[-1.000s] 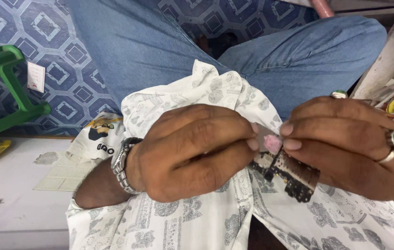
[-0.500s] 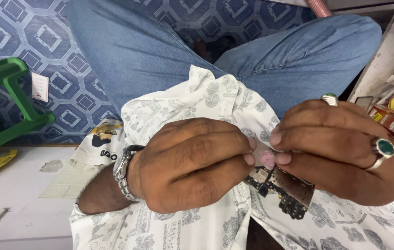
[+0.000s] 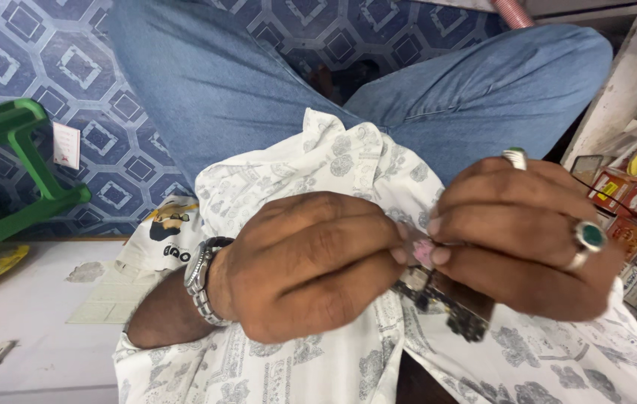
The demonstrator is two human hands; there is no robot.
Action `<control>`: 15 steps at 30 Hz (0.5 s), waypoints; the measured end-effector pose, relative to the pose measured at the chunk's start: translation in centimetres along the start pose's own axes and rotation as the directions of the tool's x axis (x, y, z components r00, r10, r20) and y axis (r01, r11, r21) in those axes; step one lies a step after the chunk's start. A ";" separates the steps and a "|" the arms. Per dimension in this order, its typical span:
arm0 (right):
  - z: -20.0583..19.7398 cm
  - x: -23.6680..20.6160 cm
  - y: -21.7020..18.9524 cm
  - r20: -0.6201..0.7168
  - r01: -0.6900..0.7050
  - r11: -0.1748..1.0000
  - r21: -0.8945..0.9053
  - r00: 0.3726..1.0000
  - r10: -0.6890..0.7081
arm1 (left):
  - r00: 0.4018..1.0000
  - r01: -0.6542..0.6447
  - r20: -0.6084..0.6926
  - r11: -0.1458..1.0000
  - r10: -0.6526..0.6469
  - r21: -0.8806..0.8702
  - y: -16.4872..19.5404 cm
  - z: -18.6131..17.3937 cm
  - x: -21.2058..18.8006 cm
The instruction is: The person sits on the floor of a phone repair shop and works on a disassembled smartphone, prying at the open chassis, lifting out the battery, handling the exposed motherboard and small internal components, and pressing parts back into the phone body by hand.
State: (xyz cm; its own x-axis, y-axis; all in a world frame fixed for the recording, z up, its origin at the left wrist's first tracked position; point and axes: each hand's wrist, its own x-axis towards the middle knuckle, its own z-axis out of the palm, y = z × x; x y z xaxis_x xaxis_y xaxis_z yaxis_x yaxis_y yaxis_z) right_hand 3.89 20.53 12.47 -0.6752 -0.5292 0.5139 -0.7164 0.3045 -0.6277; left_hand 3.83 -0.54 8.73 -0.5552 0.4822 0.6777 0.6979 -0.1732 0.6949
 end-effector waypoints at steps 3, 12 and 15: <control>-0.1 -1.8 0.9 0.001 0.098 0.985 0.143 0.995 -0.099 | 0.998 -0.016 0.062 0.998 0.012 0.067 -0.1 -0.5 0.3; 0.4 -5.7 1.0 -0.008 -0.072 0.995 0.062 0.997 0.073 | 0.974 0.213 0.044 0.964 -0.223 0.159 0.6 0.9 -0.9; 1.5 -6.7 1.6 -0.023 -0.086 0.985 0.150 0.996 0.091 | 0.971 0.238 0.016 0.970 -0.240 0.056 -0.1 0.8 -1.9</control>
State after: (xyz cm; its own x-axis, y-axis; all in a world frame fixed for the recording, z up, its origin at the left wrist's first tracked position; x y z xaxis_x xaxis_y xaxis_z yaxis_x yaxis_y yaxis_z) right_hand 7.56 23.43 7.15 -0.7412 -0.4811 0.4681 -0.6211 0.2270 -0.7501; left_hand 5.15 -0.71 7.20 -0.6990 0.5230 0.4877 0.5698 -0.0047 0.8218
